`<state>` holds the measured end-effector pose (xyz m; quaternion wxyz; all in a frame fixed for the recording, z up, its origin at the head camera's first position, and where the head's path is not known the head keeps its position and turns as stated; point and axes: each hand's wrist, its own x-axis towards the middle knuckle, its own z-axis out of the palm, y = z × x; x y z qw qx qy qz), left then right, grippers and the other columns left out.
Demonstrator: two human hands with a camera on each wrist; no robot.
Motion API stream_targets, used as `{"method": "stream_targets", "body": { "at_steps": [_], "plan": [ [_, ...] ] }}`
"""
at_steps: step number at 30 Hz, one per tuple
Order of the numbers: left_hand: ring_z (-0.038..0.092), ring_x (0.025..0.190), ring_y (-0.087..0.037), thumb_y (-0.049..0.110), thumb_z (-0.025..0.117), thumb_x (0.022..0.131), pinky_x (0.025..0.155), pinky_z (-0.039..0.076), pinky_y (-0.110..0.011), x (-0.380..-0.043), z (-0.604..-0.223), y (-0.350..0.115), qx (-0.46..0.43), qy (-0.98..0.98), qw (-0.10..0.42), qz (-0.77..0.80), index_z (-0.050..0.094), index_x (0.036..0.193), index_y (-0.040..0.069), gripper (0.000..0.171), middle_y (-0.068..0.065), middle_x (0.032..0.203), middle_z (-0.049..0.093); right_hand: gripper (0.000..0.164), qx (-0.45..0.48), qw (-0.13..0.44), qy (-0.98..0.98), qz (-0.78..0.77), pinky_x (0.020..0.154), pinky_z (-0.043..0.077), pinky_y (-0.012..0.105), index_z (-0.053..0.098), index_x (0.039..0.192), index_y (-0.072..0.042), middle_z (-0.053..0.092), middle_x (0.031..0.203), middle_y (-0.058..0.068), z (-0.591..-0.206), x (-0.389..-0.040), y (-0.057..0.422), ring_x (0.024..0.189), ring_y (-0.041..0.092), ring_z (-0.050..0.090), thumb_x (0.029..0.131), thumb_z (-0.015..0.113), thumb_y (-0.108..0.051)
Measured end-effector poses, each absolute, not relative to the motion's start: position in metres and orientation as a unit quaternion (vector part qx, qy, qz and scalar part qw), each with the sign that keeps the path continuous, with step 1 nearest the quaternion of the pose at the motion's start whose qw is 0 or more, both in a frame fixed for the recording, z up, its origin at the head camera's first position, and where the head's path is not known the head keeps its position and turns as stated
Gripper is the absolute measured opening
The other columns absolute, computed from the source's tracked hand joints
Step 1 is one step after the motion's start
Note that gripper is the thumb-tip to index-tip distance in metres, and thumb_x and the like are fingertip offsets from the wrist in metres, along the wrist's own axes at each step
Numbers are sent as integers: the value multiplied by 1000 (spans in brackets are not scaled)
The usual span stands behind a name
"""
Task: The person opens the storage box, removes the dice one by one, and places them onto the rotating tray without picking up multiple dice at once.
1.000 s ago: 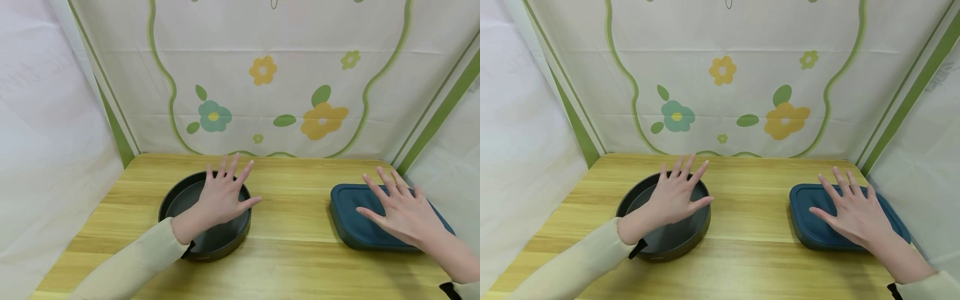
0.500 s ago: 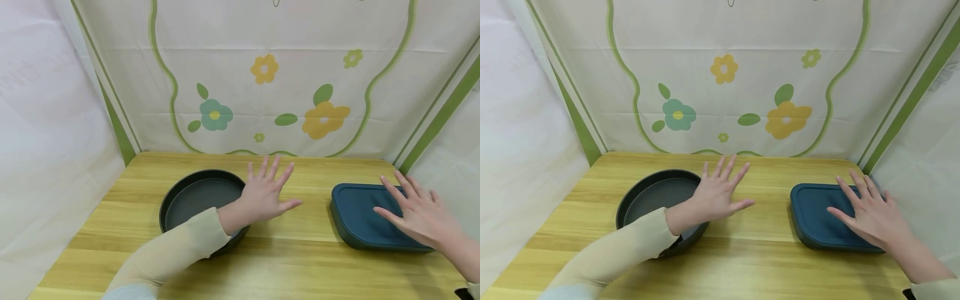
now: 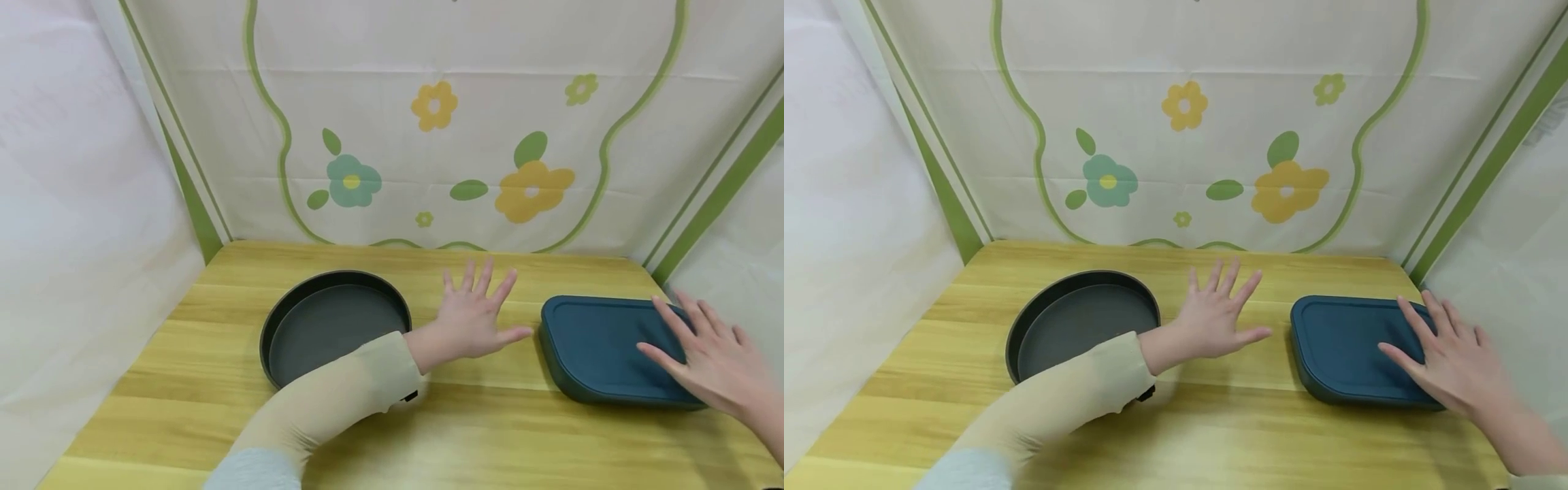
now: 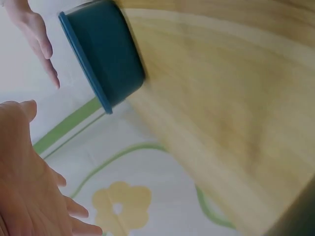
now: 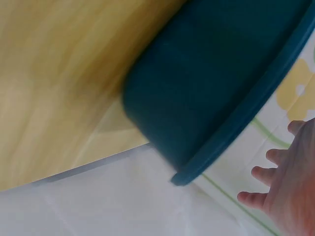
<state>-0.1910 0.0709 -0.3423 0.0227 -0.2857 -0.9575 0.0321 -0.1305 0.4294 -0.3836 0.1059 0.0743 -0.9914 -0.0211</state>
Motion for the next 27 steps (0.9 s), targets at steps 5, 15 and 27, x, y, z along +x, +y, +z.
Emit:
{"method": "stream_targets", "body": {
  "at_steps": [5,15,27],
  "plan": [
    [1,146,-32,85,13,83,110,9,-62,-190,-351,88,-277,-961,6,17,-13,153,36,89,-5,163,-3,96,53,89,-995,-14,90,17,71,-6,157,-16,-7,157,28,-389,-129,441,140,49,-8,94,53,-56],
    [6,146,-28,86,14,82,111,13,-58,-174,-373,116,-277,-960,-23,-46,-11,154,36,92,-3,162,1,92,21,69,-997,37,95,12,72,-9,155,-13,-8,154,33,-407,-126,464,135,57,-2,97,49,-53],
    [15,145,-18,82,12,85,110,23,-54,-160,-391,138,-289,-951,-78,-78,-17,151,38,85,1,162,6,83,-9,58,-989,137,97,7,72,-7,153,-2,-2,147,43,-421,-120,479,132,62,0,102,46,-41]
  ]
}}
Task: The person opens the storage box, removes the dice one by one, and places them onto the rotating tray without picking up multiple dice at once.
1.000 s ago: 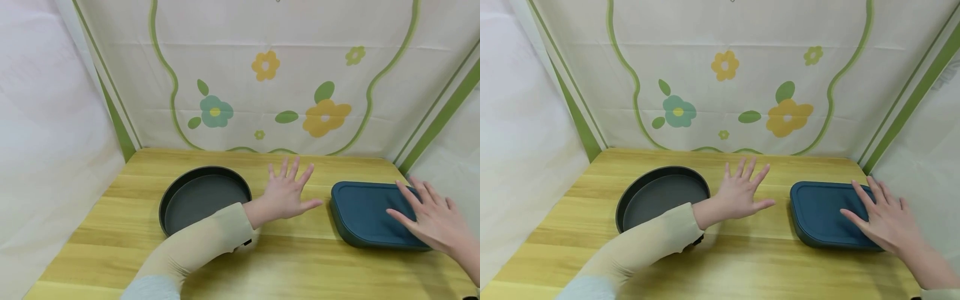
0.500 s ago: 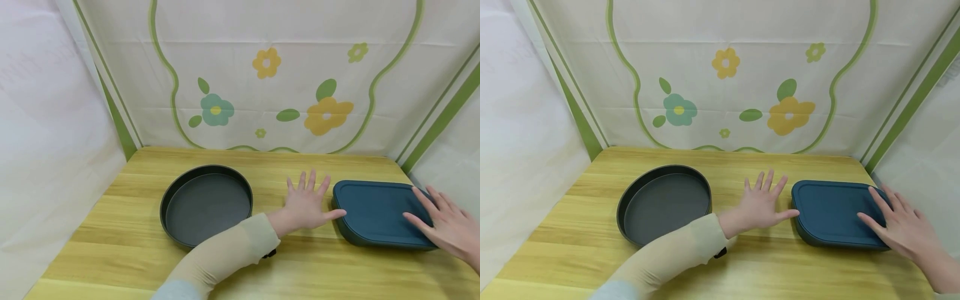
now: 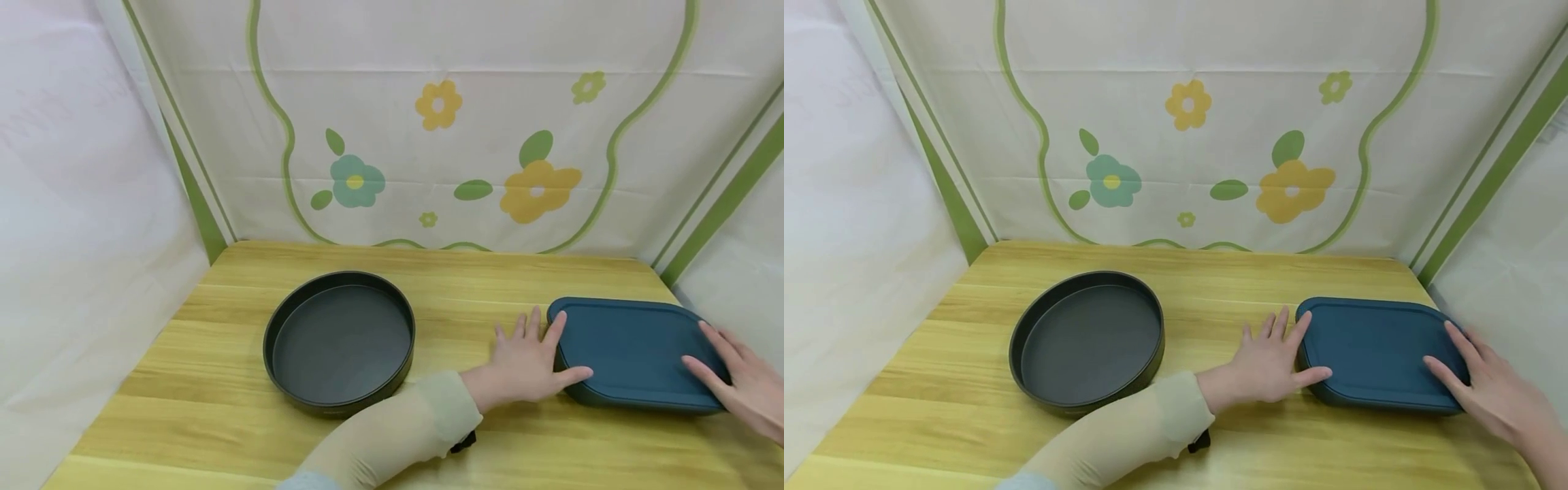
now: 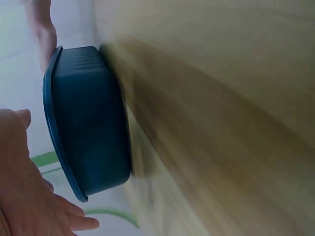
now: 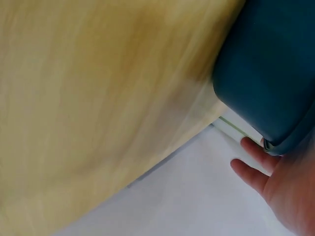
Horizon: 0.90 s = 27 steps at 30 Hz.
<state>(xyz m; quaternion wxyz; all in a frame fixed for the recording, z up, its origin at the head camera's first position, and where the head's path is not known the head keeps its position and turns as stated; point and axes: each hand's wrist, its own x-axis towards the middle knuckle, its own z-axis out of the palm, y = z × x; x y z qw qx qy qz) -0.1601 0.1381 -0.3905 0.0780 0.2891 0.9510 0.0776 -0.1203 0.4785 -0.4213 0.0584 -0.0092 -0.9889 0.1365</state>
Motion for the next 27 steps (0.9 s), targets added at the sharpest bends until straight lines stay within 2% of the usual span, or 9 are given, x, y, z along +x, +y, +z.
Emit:
{"method": "stream_targets", "body": {
  "at_steps": [4,13,20,27],
  "plan": [
    [17,144,-16,79,13,87,110,24,-52,-159,-396,140,291,948,93,92,-17,151,38,82,3,161,7,83,-23,61,-987,148,96,11,72,-5,153,1,5,144,45,-422,-120,478,130,62,4,102,45,-41],
    [24,141,-11,72,24,93,108,28,-52,-160,-401,135,298,935,120,152,-5,155,36,78,13,159,13,84,-44,82,-984,151,95,17,70,4,149,12,17,133,49,-421,-120,475,125,63,14,101,47,-43],
    [21,140,-1,65,36,96,108,29,-51,-159,-402,135,299,913,157,231,-4,156,34,78,16,158,11,86,-56,89,-984,143,94,19,70,8,147,14,18,130,49,-423,-120,476,120,64,19,100,47,-45],
    [18,140,-1,57,43,98,110,27,-47,-159,-403,134,291,892,176,297,-1,157,29,79,14,159,11,88,-68,80,-986,130,90,23,69,8,147,15,19,128,49,-422,-122,476,116,64,22,99,48,-48]
  ]
}}
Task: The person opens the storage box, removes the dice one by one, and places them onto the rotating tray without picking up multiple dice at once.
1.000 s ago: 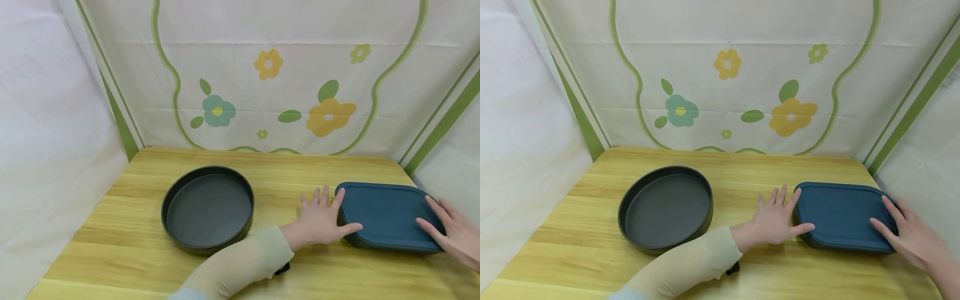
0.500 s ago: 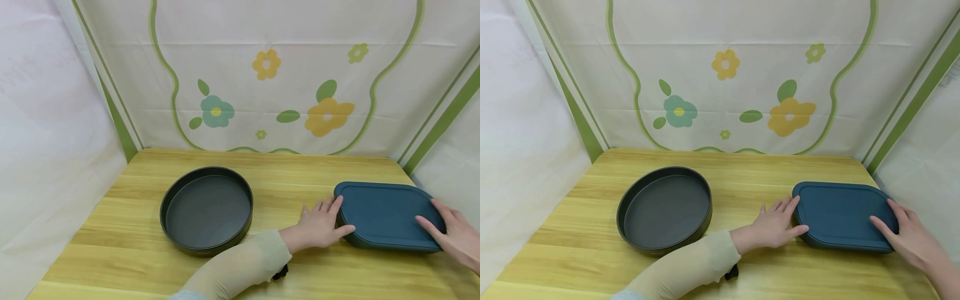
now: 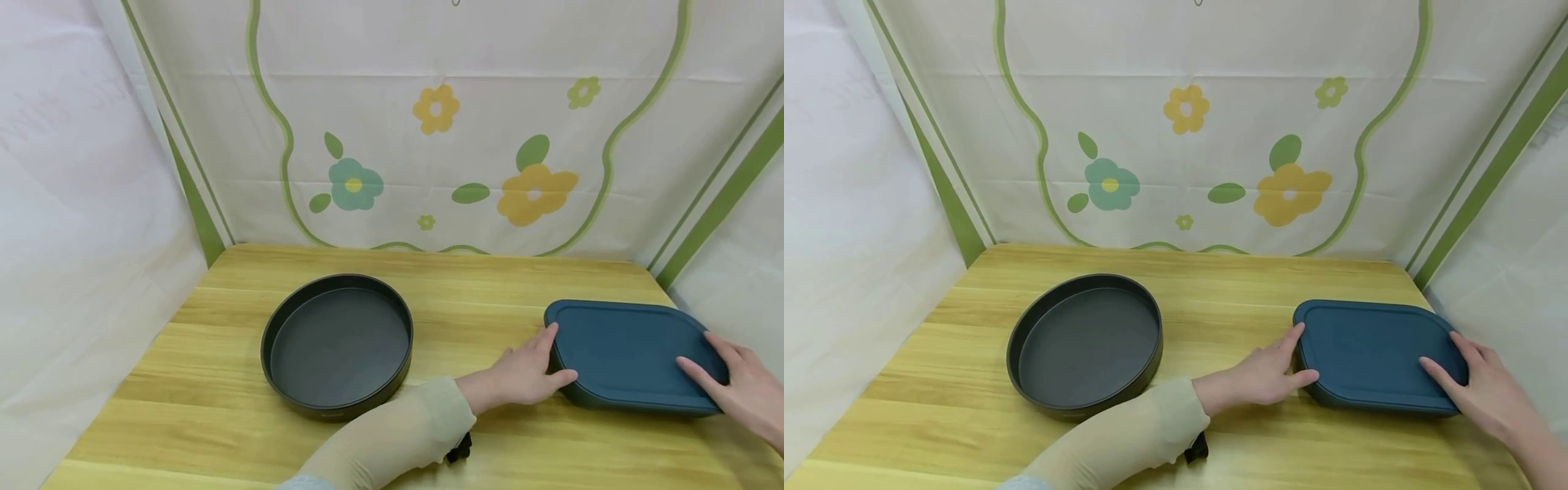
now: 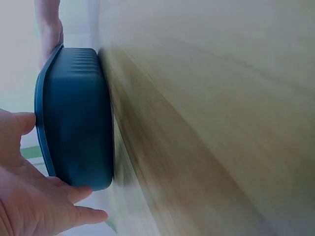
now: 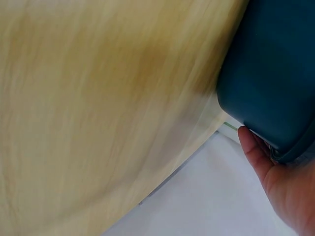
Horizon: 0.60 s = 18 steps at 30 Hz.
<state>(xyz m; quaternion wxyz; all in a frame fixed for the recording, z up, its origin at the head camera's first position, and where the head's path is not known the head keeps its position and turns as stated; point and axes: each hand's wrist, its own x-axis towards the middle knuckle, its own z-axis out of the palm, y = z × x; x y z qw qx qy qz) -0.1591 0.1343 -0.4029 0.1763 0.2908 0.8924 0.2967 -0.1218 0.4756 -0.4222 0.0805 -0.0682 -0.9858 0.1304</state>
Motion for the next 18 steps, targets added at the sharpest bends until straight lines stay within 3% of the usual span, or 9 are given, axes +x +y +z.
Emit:
{"method": "stream_targets", "body": {
  "at_steps": [6,11,15,18],
  "plan": [
    [25,139,-6,50,46,100,111,27,-42,-163,-404,127,275,881,172,345,2,157,25,76,9,160,12,90,-54,58,-988,130,86,25,70,7,147,14,18,129,50,-420,-121,468,112,65,24,99,50,-48],
    [30,138,-8,48,46,101,110,29,-33,-166,-403,115,260,880,165,362,5,158,24,74,8,159,14,86,-7,62,-987,146,87,22,71,10,149,12,19,133,50,-417,-122,460,121,65,19,98,55,-42],
    [27,139,-9,46,47,101,110,28,-30,-166,-403,105,251,882,156,368,6,158,23,74,7,159,15,86,24,60,-985,163,90,19,72,12,150,11,18,138,48,-418,-124,453,127,64,13,98,58,-39],
    [25,140,-9,45,48,101,109,28,-29,-167,-405,97,242,882,149,375,8,158,21,73,7,159,15,86,38,52,-984,167,90,21,70,13,150,10,21,138,46,-418,-126,445,125,64,18,97,58,-40]
  ]
}}
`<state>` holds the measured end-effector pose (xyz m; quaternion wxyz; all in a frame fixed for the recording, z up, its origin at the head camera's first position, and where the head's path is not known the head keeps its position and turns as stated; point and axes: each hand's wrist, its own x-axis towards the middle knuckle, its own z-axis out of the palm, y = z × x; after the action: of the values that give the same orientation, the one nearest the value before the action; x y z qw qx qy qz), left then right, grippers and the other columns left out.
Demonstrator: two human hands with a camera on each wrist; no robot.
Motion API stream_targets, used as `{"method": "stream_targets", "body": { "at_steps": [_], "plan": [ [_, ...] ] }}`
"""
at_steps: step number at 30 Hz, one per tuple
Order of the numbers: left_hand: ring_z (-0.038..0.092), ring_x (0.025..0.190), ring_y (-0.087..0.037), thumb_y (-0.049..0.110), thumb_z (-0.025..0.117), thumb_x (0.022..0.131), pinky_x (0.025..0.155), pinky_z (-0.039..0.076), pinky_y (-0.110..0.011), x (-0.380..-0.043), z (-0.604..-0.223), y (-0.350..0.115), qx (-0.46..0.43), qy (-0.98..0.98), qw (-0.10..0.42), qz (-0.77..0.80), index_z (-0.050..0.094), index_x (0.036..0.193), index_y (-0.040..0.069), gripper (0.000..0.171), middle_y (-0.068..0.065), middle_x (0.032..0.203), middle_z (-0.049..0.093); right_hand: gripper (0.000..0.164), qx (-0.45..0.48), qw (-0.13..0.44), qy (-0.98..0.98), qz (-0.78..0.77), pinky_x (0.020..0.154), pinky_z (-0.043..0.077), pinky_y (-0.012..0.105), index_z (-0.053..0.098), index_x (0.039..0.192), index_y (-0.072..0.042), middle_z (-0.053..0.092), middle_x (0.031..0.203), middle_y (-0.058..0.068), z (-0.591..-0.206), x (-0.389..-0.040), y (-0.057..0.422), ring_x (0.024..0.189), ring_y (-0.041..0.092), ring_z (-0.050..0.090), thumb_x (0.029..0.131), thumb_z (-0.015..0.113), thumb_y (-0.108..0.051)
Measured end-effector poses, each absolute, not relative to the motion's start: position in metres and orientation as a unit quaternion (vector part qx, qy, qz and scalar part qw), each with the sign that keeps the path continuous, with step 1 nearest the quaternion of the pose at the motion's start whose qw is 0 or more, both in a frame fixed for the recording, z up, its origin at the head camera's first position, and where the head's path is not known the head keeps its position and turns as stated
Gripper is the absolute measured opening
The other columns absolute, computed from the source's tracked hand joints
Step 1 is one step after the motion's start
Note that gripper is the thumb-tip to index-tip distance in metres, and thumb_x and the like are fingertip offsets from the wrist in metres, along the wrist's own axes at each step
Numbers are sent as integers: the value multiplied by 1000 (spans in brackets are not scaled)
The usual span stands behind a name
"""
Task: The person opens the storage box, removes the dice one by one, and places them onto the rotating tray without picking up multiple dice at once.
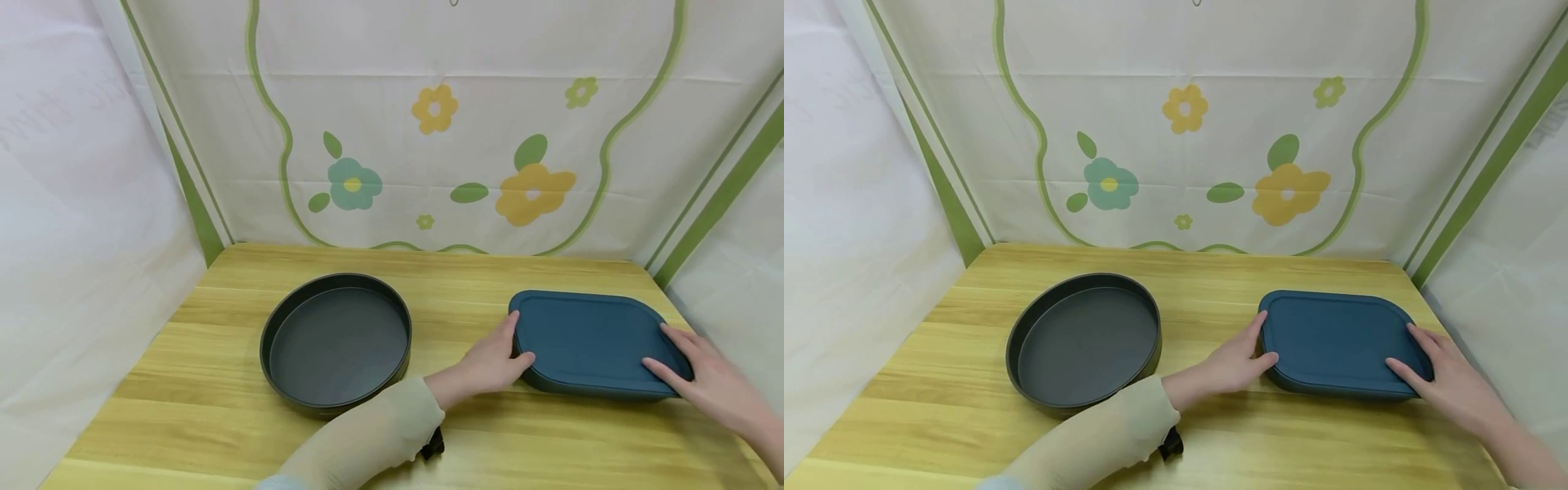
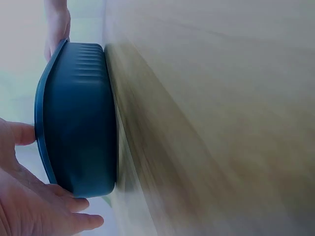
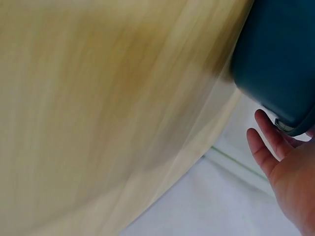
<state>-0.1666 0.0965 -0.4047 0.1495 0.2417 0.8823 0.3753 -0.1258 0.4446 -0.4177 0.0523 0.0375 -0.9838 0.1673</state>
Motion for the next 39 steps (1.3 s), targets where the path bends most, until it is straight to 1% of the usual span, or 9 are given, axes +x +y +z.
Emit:
{"method": "stream_targets", "body": {
  "at_steps": [4,7,11,18,24,29,31,35,39],
  "plan": [
    [35,135,-10,42,50,100,106,34,-30,-167,-404,85,214,882,148,393,10,158,23,73,7,158,17,85,55,45,-982,172,87,24,69,15,151,9,24,136,45,-416,-129,433,120,64,25,97,59,-40],
    [36,135,-10,38,51,100,105,35,-32,-168,-402,76,189,875,153,419,10,158,25,72,8,158,18,84,69,46,-980,179,88,24,69,18,151,8,26,136,43,-414,-130,423,120,63,27,96,61,-38],
    [26,139,-8,30,50,99,109,30,-33,-169,-403,65,161,857,160,462,10,158,26,71,8,158,18,81,94,47,-976,193,89,25,68,22,151,6,29,137,39,-410,-133,410,122,61,28,95,62,-36],
    [33,136,-15,21,48,98,103,35,-39,-168,-404,47,105,825,166,529,9,157,30,71,3,158,22,78,125,47,-973,188,81,36,64,28,151,2,34,138,32,-406,-138,392,110,53,45,94,65,-35],
    [17,144,-28,8,46,95,113,18,-47,-165,-407,33,90,770,146,614,6,158,14,74,-12,160,14,77,148,51,-971,182,80,40,63,29,151,0,36,138,29,-404,-142,375,111,52,47,93,66,-36],
    [9,145,-31,2,44,95,114,12,-48,-161,-408,23,91,732,137,661,3,155,-1,72,-21,159,9,78,148,41,-971,183,79,42,62,30,150,1,37,136,30,-403,-143,363,101,45,55,93,65,-39],
    [9,145,-31,2,43,96,114,12,-48,-160,-408,18,88,730,135,664,4,154,-1,70,-22,159,9,79,146,37,-971,185,78,43,61,31,150,1,38,136,30,-402,-144,358,92,39,59,92,66,-40],
    [10,145,-32,2,43,97,114,13,-48,-157,-407,9,77,734,127,663,6,155,-1,68,-22,159,10,79,146,40,-971,187,78,44,60,34,147,2,40,135,29,-401,-146,346,94,39,59,91,67,-43],
    [9,145,-33,0,42,97,114,14,-48,-155,-405,3,68,726,118,674,6,155,-1,68,-23,159,9,79,147,46,-971,185,80,44,62,37,145,2,42,134,27,-401,-150,337,110,49,51,90,68,-45]
  ]
}}
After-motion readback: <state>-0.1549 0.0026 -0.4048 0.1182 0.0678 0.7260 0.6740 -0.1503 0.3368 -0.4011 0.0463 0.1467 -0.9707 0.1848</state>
